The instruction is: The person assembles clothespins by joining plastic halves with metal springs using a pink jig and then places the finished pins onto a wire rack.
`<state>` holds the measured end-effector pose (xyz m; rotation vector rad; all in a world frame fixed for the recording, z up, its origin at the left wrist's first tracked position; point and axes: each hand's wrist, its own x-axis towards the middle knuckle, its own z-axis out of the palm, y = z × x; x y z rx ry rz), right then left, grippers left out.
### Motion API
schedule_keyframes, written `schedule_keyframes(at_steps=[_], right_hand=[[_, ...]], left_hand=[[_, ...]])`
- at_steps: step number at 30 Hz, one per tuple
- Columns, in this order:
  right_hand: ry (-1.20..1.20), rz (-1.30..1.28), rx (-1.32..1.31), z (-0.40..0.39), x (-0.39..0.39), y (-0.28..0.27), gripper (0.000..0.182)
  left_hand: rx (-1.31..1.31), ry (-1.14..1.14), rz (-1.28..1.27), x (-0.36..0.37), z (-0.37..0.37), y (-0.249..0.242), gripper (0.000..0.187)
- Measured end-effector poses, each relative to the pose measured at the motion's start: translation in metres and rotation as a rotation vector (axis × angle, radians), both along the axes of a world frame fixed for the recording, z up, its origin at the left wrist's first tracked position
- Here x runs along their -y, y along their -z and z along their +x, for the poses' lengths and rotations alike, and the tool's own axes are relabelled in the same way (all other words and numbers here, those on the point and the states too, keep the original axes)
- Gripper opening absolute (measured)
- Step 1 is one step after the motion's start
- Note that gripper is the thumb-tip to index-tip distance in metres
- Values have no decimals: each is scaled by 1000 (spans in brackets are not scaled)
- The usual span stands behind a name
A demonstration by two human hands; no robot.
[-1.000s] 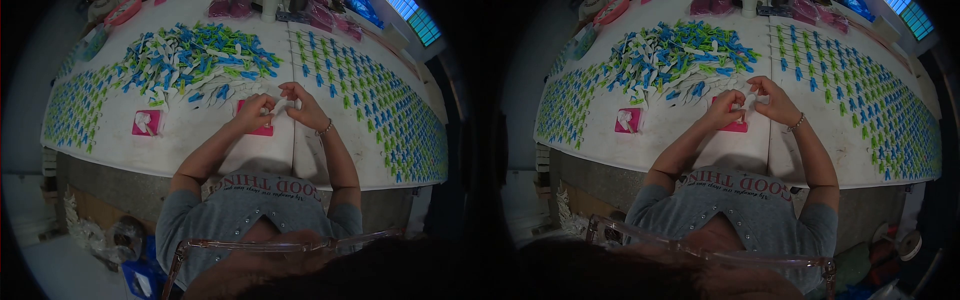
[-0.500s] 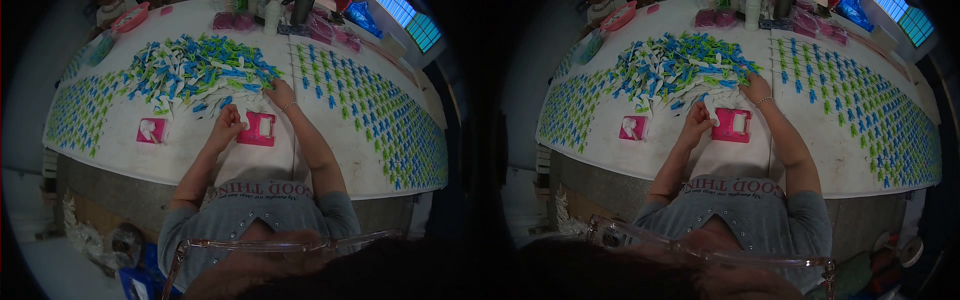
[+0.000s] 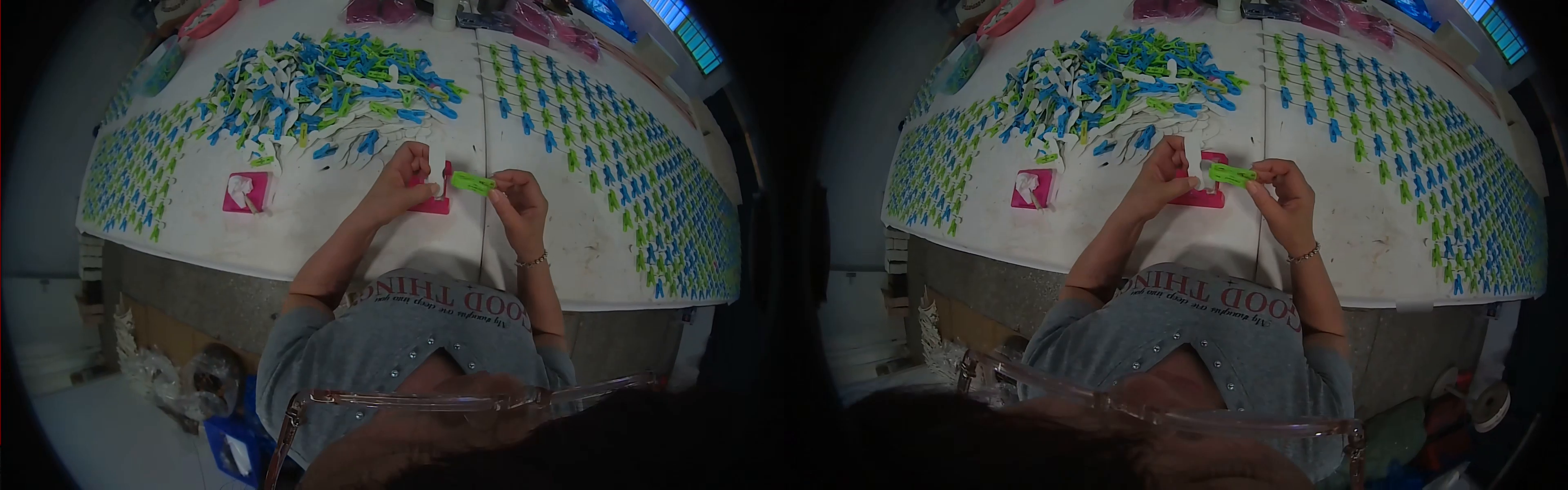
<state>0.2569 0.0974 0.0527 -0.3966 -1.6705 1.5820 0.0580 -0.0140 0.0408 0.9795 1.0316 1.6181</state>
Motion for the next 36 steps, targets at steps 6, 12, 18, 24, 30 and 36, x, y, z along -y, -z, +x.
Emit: schedule_keyframes(at_steps=[6, 12, 18, 24, 30, 36], right_hand=[[21, 62, -34, 7, 6, 4, 29], [-29, 110, -58, 6, 4, 6, 33], [-205, -209, -38, 15, 6, -8, 23], [-174, -503, -5, 46, 5, 16, 12], [419, -280, 17, 143, -7, 37, 10], [1155, -25, 246, 294, -25, 81, 11]], left_hand=[[-186, 22, 60, -7, 11, -1, 44], [-297, 8, 68, -9, 16, -3, 44], [-405, -70, 50, -9, 20, 4, 45], [-686, 13, 133, -18, 40, 13, 50], [-845, 49, 85, -23, 77, 12, 62], [-911, 344, 56, -29, 125, 64, 55]])
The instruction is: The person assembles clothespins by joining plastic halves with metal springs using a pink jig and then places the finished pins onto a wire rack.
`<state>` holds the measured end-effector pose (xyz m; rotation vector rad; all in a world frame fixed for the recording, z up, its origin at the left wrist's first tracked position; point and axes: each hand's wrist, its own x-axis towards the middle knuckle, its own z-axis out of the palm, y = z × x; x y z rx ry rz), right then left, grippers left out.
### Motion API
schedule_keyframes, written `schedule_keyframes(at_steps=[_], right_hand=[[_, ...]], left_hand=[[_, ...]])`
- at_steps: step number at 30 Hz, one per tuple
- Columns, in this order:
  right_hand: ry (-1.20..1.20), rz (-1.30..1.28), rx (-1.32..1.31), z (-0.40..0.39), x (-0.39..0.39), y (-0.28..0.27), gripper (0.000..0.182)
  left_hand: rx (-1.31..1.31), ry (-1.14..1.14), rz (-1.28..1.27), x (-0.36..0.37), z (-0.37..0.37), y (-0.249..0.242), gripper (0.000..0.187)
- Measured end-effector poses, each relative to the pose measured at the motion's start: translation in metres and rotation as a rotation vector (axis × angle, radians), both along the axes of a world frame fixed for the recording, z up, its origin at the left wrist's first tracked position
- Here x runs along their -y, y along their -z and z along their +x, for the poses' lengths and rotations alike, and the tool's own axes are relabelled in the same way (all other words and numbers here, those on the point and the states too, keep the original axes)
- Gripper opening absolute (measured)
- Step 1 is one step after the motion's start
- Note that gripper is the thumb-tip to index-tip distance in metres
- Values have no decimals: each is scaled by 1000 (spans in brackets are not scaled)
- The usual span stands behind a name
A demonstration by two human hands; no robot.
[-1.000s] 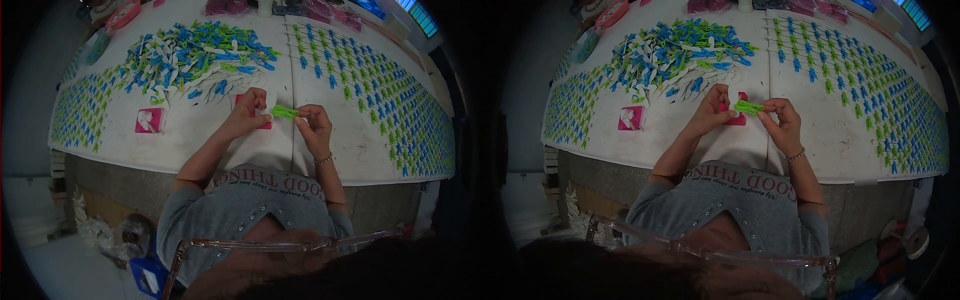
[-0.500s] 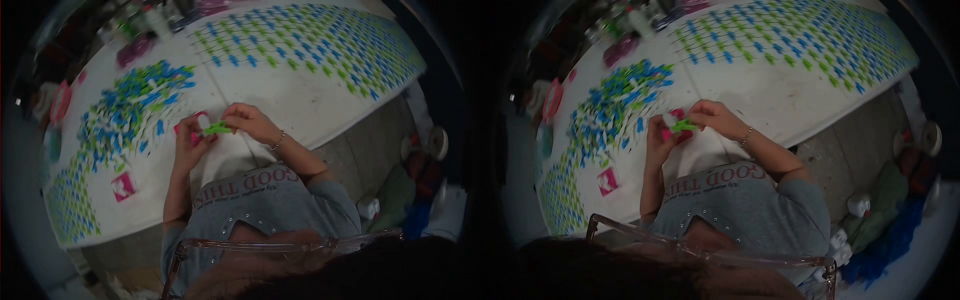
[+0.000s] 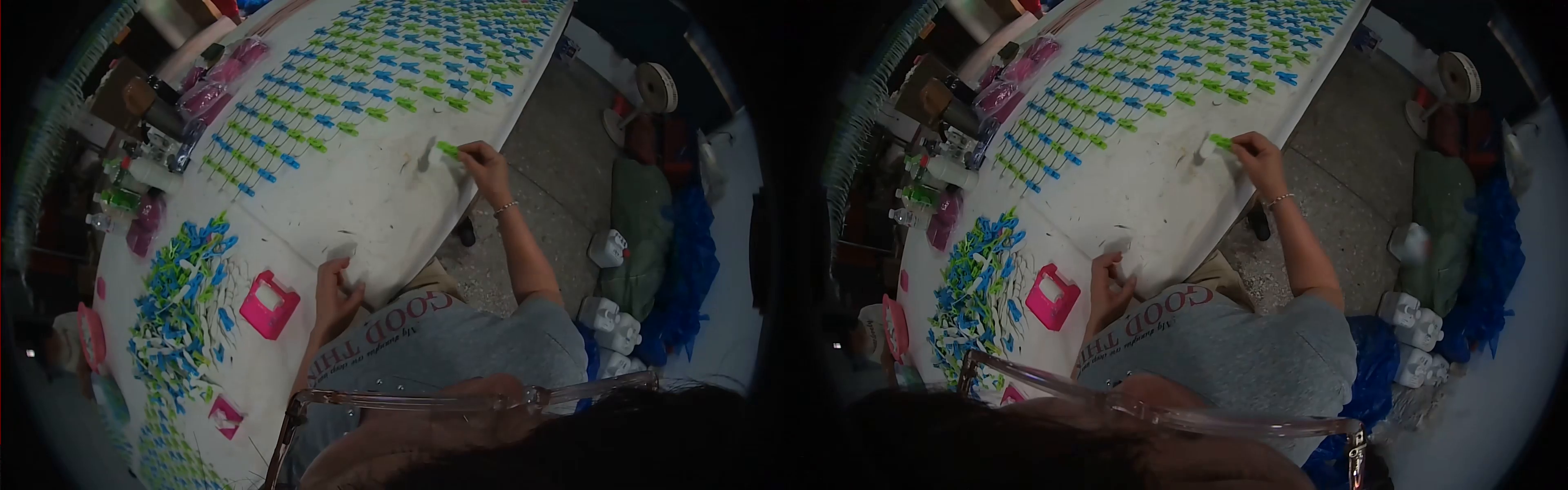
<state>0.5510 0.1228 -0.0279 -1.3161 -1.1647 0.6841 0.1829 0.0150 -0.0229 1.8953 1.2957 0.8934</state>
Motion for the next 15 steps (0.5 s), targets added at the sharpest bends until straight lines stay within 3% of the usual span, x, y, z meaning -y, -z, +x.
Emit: schedule_keyframes(at_steps=[2, 4, 7, 15], right_hand=[[80, 21, 67, 38, -10, 1, 10], [222, -26, 218, 65, -20, -2, 11], [246, -90, 346, 87, -38, -4, 12], [237, -79, 365, 103, -64, 2, 12]], left_hand=[[-11, -14, -56, -4, 7, 4, 49], [-86, -17, 125, -4, 10, 4, 42], [-48, -117, 59, -1, 14, 3, 38], [-132, -148, 228, 0, 17, 15, 33]])
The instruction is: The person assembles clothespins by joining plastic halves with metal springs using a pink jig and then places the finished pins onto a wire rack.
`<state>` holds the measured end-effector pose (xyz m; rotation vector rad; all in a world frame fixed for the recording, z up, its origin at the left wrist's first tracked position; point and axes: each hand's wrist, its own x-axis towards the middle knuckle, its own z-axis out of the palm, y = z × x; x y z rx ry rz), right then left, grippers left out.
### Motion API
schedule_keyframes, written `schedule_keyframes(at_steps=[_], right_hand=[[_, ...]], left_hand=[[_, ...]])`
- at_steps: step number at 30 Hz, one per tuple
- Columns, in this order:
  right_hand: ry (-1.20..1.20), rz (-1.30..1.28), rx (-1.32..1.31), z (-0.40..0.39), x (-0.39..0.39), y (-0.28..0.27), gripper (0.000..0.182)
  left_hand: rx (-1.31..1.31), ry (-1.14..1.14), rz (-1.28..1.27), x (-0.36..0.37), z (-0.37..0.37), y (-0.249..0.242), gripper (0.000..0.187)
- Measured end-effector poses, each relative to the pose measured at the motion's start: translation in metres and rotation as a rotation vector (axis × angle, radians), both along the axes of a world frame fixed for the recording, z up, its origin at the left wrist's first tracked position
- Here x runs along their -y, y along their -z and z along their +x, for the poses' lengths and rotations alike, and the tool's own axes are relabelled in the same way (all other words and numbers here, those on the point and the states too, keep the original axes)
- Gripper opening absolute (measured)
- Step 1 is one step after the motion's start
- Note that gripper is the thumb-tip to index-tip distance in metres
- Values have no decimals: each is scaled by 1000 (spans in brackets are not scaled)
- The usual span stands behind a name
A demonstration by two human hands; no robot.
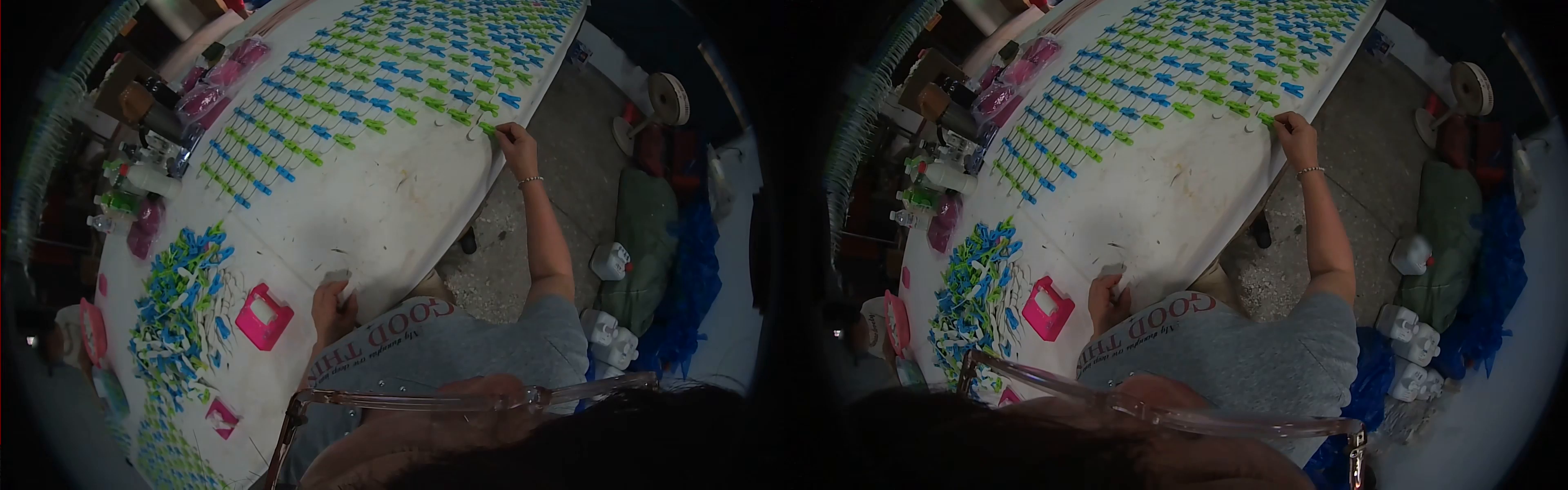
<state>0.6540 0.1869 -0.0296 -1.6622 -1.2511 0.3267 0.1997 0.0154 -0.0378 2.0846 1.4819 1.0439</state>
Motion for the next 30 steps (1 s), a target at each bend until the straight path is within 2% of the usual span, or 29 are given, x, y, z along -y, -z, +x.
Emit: schedule_keyframes(at_steps=[8, 10, 13, 22, 30], right_hand=[[-22, 51, -1, 4, -5, 4, 12], [-24, 57, -14, 4, -7, 5, 13], [-36, 39, -23, 4, -6, 2, 13], [-26, -19, -10, 3, -6, -2, 13], [-32, 15, 53, 3, -10, -1, 14]], left_hand=[[-17, -43, -10, 0, 3, 1, 30], [-57, -17, 100, -2, 4, 0, 33], [-33, -29, 6, 0, 3, -1, 31], [-79, -36, 69, 0, 2, 2, 30], [-22, -10, 74, 0, 1, 1, 31]])
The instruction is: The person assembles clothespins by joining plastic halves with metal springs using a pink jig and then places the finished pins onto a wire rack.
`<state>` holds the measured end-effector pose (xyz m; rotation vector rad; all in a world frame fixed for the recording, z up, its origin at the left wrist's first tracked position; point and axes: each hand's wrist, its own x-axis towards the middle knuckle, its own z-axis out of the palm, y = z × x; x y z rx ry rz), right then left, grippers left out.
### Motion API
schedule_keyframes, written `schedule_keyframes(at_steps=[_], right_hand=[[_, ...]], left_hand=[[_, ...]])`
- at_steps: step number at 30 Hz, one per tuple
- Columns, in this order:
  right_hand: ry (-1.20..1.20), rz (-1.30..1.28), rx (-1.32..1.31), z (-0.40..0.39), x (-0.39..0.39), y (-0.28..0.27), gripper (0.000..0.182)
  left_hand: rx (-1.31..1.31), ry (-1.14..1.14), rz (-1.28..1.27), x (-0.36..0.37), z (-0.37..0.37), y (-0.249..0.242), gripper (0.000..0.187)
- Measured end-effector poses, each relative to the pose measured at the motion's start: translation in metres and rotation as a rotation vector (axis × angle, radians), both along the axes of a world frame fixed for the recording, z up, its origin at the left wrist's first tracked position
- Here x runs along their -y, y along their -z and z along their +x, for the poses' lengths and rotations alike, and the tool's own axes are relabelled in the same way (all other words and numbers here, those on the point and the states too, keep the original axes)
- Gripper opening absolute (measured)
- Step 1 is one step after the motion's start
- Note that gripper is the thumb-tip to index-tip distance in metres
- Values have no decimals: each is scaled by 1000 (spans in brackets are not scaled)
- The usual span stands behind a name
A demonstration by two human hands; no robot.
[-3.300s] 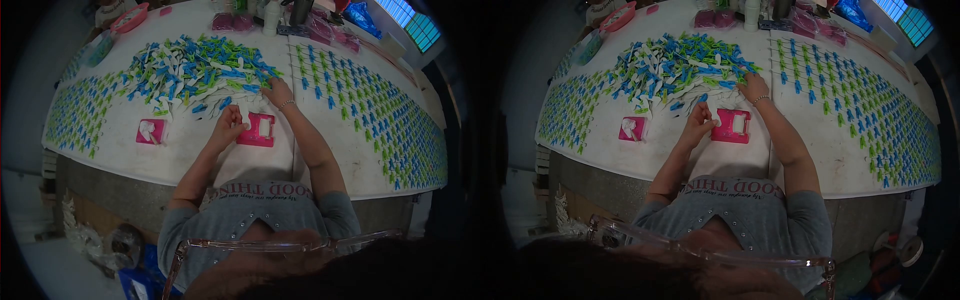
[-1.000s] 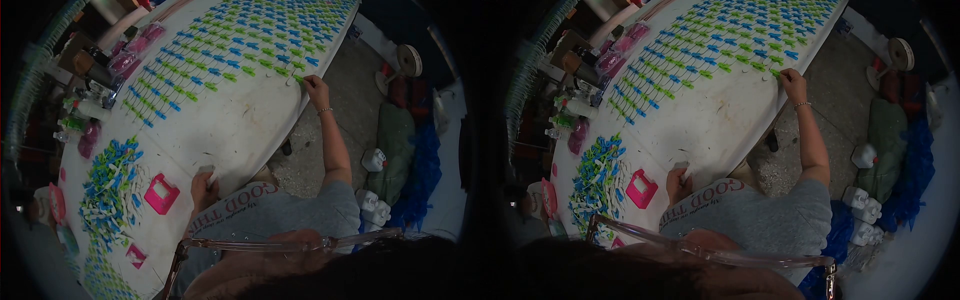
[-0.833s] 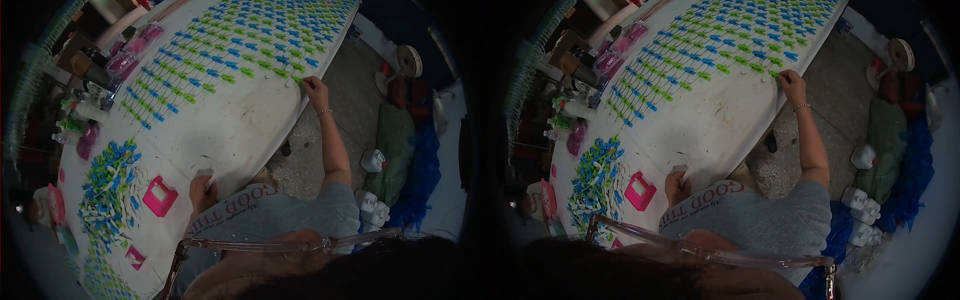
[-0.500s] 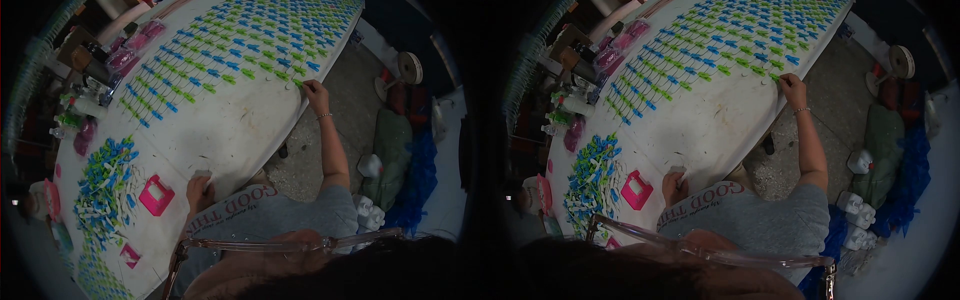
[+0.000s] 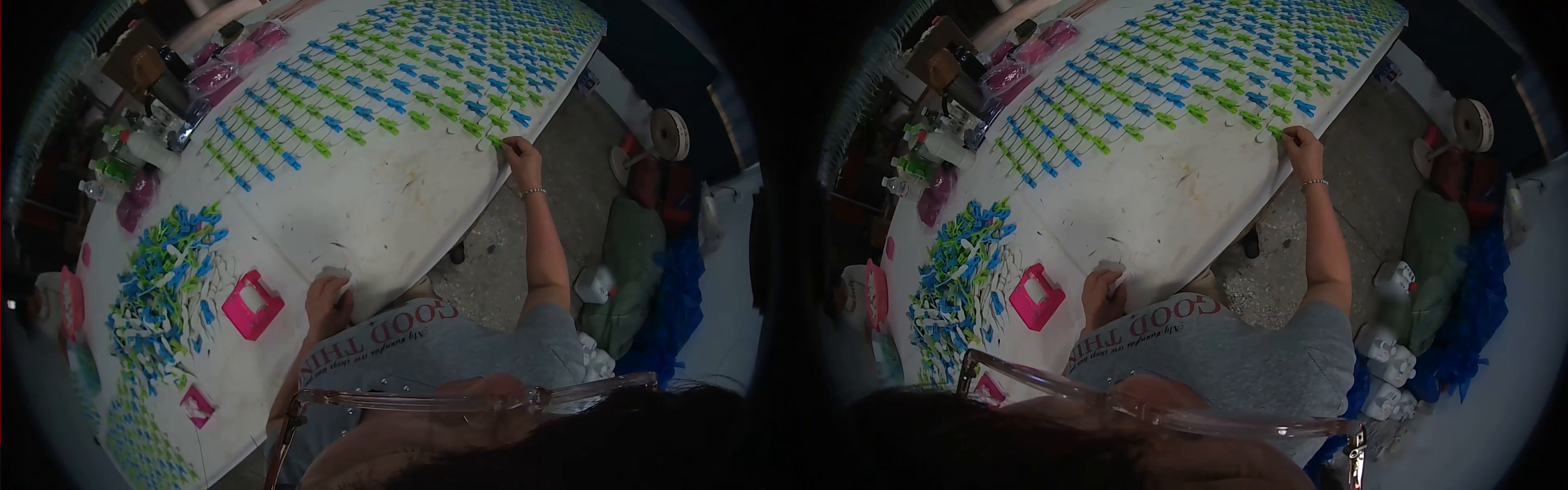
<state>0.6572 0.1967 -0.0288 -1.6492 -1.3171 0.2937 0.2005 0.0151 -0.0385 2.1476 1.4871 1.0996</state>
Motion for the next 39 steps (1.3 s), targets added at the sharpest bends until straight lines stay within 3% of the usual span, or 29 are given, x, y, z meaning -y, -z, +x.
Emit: schedule_keyframes(at_steps=[14, 18, 20, 27, 29, 31, 33, 34, 36, 37, 39], right_hand=[[12, -78, 20, -2, 1, 0, 18], [-17, 168, 304, 5, -1, 5, 31], [3, 162, 309, -8, 1, -6, 30], [-387, 195, 307, -140, 20, -42, 18], [-614, 145, 169, -183, 26, -41, 15], [-670, 104, 104, -226, 37, -48, 11], [-868, -168, 300, -253, 39, -41, 11], [-878, -167, 300, -270, 41, -40, 11], [-1068, -102, 301, -308, 49, -39, 13], [-1082, -100, 299, -328, 52, -38, 13], [-1239, 53, 71, -366, 57, -37, 16]], left_hand=[[87, 11, 12, -3, -3, 6, 28], [62, 11, 68, -4, -4, 6, 25], [89, 12, 21, -3, -6, 7, 24], [187, 44, -67, 6, -18, 4, 15], [162, 2, -58, 15, -28, -9, 15], [137, -23, -50, 23, -42, -21, 15], [219, -125, 75, 37, -66, -28, 18], [218, -136, 75, 43, -80, -31, 18], [188, -358, 206, 56, -112, -36, 17], [191, -462, 149, 63, -131, -34, 15], [196, -563, 91, 72, -169, -28, 13]])
